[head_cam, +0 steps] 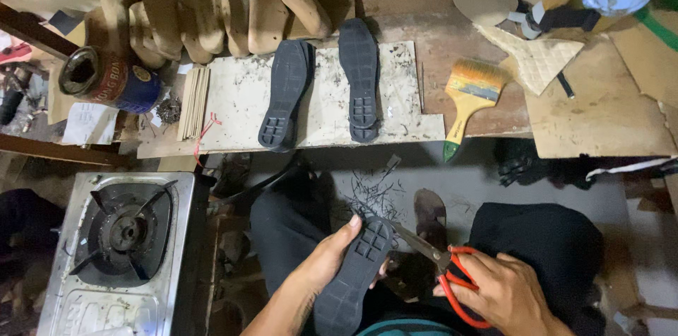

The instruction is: The person sits on the floor of a shoe workshop and trims the edges of rubber shoe soles with red-handled scissors, rotating each sole to trim around its perimeter, with trimmed scraps accumulating on the floor. Finished soles rest on the workbench above.

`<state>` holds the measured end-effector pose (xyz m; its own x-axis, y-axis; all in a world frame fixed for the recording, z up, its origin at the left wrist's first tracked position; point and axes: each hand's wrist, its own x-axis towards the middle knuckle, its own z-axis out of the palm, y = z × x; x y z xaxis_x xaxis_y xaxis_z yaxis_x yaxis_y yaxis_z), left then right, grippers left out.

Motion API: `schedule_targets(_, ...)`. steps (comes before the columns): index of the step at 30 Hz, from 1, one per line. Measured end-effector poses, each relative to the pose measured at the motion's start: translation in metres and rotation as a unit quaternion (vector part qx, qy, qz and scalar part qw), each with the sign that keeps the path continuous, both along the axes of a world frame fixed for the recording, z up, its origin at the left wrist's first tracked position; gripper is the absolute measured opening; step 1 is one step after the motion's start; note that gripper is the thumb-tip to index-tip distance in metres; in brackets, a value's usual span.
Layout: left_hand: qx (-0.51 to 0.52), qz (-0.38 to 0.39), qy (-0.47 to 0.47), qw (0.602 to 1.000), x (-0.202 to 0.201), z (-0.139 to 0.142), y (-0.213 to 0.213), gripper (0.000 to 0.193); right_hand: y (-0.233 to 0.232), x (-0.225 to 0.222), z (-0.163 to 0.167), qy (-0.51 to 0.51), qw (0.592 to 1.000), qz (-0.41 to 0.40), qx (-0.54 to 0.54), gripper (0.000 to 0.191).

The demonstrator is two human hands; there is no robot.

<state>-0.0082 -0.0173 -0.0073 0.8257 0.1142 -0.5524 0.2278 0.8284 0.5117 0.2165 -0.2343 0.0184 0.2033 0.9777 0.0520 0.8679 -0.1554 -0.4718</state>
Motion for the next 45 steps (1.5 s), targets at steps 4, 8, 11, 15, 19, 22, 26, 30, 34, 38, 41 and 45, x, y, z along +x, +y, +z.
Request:
schedule_targets(4, 0.214, 0.075, -0.036, 0.973, 0.008, 0.019, 0.019, 0.064, -0.006, -0.001, -0.014, -0.030, 0.996, 0.035, 0.077, 0.040)
schedule_targets(8, 0.650, 0.263, -0.065, 0.710, -0.005, 0.058, 0.072, 0.064, -0.007, -0.002, -0.029, -0.001, 0.997, 0.005, 0.075, 0.049)
schedule_targets(11, 0.534, 0.404, -0.144, 0.729, 0.002, 0.071, 0.095, 0.066, -0.010, -0.003, -0.043, -0.083, 0.984, 0.120, 0.103, 0.037)
schedule_targets(15, 0.731, 0.378, 0.065, 0.564, 0.018, 0.059, 0.128, 0.054, -0.010, -0.012, -0.064, 0.046, 0.998, -0.028, -0.024, 0.071)
schedule_targets(19, 0.765, 0.323, 0.205, 0.518, 0.018, 0.028, 0.143, 0.053, 0.004, -0.013, -0.069, 0.039, 0.997, 0.062, -0.012, 0.053)
schedule_targets(22, 0.754, 0.310, 0.203, 0.542, 0.013, 0.013, 0.145, 0.048, 0.013, -0.013, -0.066, 0.047, 0.996, 0.055, -0.052, 0.052)
schedule_targets(26, 0.674, 0.323, 0.177, 0.640, 0.005, 0.008, 0.143, 0.044, 0.026, -0.017, -0.057, 0.050, 0.996, 0.027, -0.070, 0.050)
schedule_targets(30, 0.703, 0.324, 0.142, 0.618, 0.005, 0.010, 0.137, 0.043, 0.035, -0.021, -0.050, 0.057, 0.995, 0.011, -0.079, 0.048)
schedule_targets(34, 0.736, 0.287, 0.195, 0.582, 0.015, 0.019, 0.141, 0.042, 0.038, -0.024, -0.048, 0.067, 0.994, 0.002, -0.083, 0.046)
schedule_targets(38, 0.871, 0.225, 0.274, 0.340, 0.028, 0.038, 0.141, 0.057, 0.037, -0.024, -0.054, 0.074, 0.994, -0.010, -0.085, 0.044)
schedule_targets(41, 0.884, 0.279, 0.124, 0.354, 0.052, 0.047, 0.129, 0.051, 0.035, -0.025, -0.058, 0.080, 0.993, -0.021, -0.084, 0.043)
schedule_targets(45, 0.830, 0.133, 0.124, 0.527, 0.108, 0.049, 0.120, 0.051, 0.037, -0.028, -0.051, 0.090, 0.992, -0.031, -0.084, 0.041)
